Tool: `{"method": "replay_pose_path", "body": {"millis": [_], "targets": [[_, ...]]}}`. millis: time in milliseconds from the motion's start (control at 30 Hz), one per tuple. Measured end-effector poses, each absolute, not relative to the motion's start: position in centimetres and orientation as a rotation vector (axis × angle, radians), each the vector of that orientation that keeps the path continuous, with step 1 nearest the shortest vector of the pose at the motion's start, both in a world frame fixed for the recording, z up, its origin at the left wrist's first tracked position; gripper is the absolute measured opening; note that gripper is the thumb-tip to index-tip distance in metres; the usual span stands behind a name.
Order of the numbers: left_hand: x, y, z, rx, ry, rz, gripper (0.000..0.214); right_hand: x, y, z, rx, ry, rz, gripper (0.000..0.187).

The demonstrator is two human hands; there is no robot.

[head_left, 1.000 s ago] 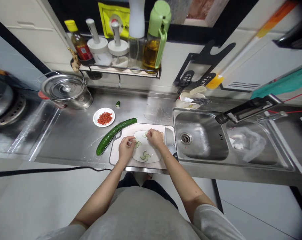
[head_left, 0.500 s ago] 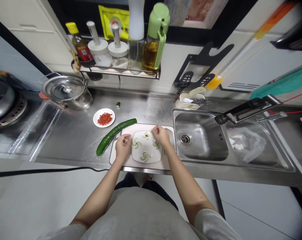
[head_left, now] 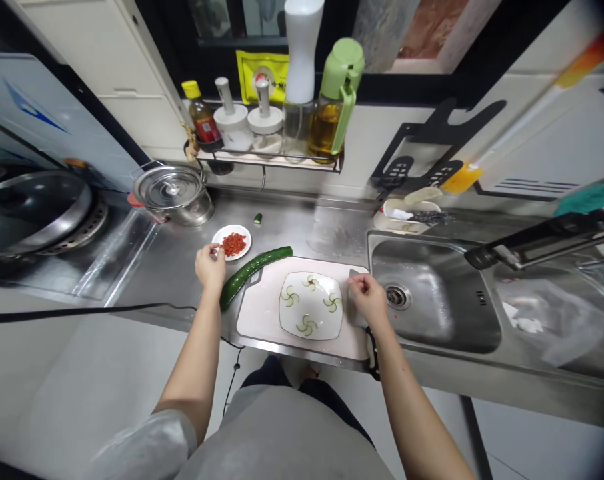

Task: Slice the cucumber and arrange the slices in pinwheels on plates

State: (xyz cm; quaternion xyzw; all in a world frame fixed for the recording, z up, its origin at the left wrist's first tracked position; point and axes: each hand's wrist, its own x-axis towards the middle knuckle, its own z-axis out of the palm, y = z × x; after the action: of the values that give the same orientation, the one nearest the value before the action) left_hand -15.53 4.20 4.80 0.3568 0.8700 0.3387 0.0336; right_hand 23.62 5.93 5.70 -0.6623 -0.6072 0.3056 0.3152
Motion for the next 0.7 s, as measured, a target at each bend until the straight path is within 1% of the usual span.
{"method": "replay_pose_path", "body": {"millis": [100, 233, 700], "targets": [[-16.9, 5.0, 4.7, 1.083, 2.799, 0.863, 0.022, 24.0, 5.6, 5.6, -1.731, -1.586, 0.809, 0.036], [-17.1, 6.0, 3.9, 1.055, 2.805, 0.679, 0.024, 24.4, 5.5, 5.3, -1.705, -1.566, 0.801, 0.039], [-16.3, 9.2, 2.0, 1.171, 2.725, 0.347, 0.025, 24.4, 4.7, 5.3, -1.746, -1.54, 0.835, 0.035]]}}
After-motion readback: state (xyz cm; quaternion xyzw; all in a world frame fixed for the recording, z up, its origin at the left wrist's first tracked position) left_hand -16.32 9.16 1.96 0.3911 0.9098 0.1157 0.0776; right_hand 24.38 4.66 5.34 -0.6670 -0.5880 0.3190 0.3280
